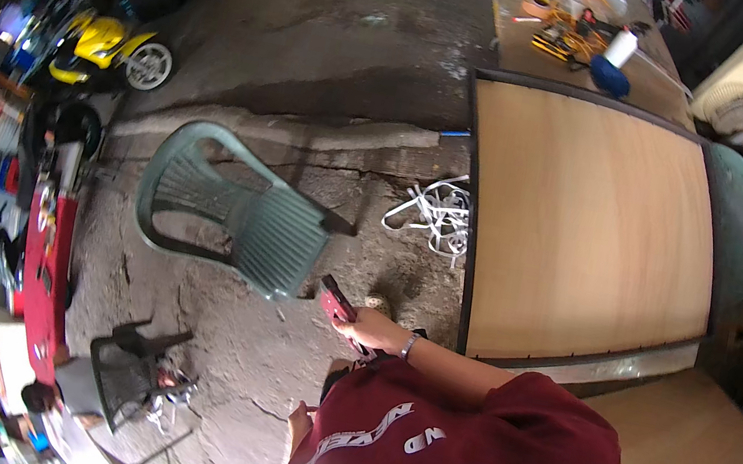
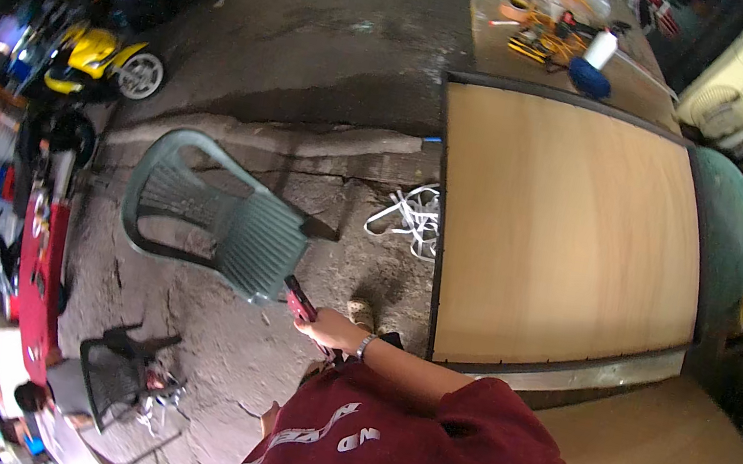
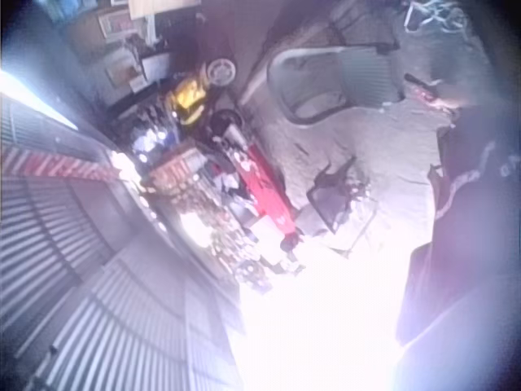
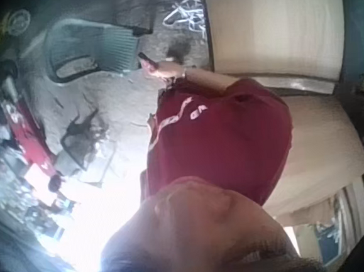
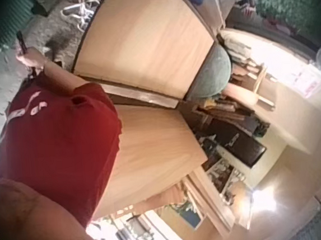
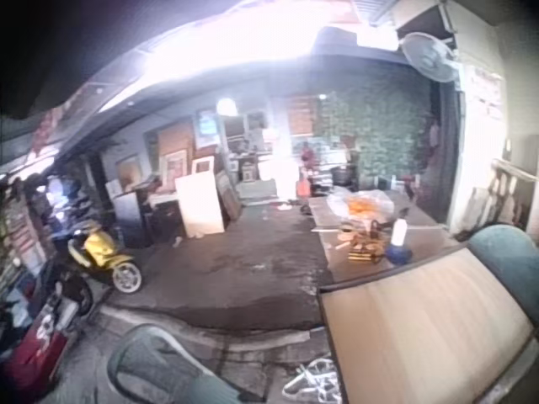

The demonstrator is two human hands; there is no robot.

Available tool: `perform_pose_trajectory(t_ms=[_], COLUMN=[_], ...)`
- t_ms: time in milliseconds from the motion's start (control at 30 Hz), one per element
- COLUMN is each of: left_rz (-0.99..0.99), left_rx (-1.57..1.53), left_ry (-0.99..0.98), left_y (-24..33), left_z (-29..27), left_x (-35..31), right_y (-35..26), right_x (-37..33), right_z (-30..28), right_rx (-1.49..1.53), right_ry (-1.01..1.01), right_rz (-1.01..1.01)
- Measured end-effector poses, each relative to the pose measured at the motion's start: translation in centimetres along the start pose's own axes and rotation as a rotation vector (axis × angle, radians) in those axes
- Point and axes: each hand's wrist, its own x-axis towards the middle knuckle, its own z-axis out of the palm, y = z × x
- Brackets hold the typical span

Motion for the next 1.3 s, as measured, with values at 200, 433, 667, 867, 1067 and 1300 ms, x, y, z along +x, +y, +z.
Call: perform_pose_trajectory(t_ms=[200,433,667,867,1067,1300], left_rz=[-0.048,0.045,0.299,0.12,0.197,0.656], left_rx=[-0.259,-0.47,-0.669,-0.832,-0.818,-0.551], left_ry=[-0.133,-0.471,-1.313,-1.507,-1.463,-1.113], left_y=[7.6,30.8,54.0,63.6,72.6,83.5], left_z=[-6.0,-8.2,-6.8,-6.7,-6.1,-4.1], left_x=[14.1,29.5,34.1,39.9,46.3,46.5], right_y=[-5.4,-10.0,-13.8,-20.1,-25.0,-22.2], right_x=[3.0,5.3,11.9,16.0,17.1,14.4], right_z=[-5.1,-10.4,-17.4,-25.5,-32.1,-37.6], right_rx=[0.067,0.173,0.03,-0.064,0.043,0.285], right_ry=[0.311,0.629,0.957,1.029,1.062,1.114], right_rz=[-0.129,-0.079,-0.086,-0.048,-0.25,-0.337])
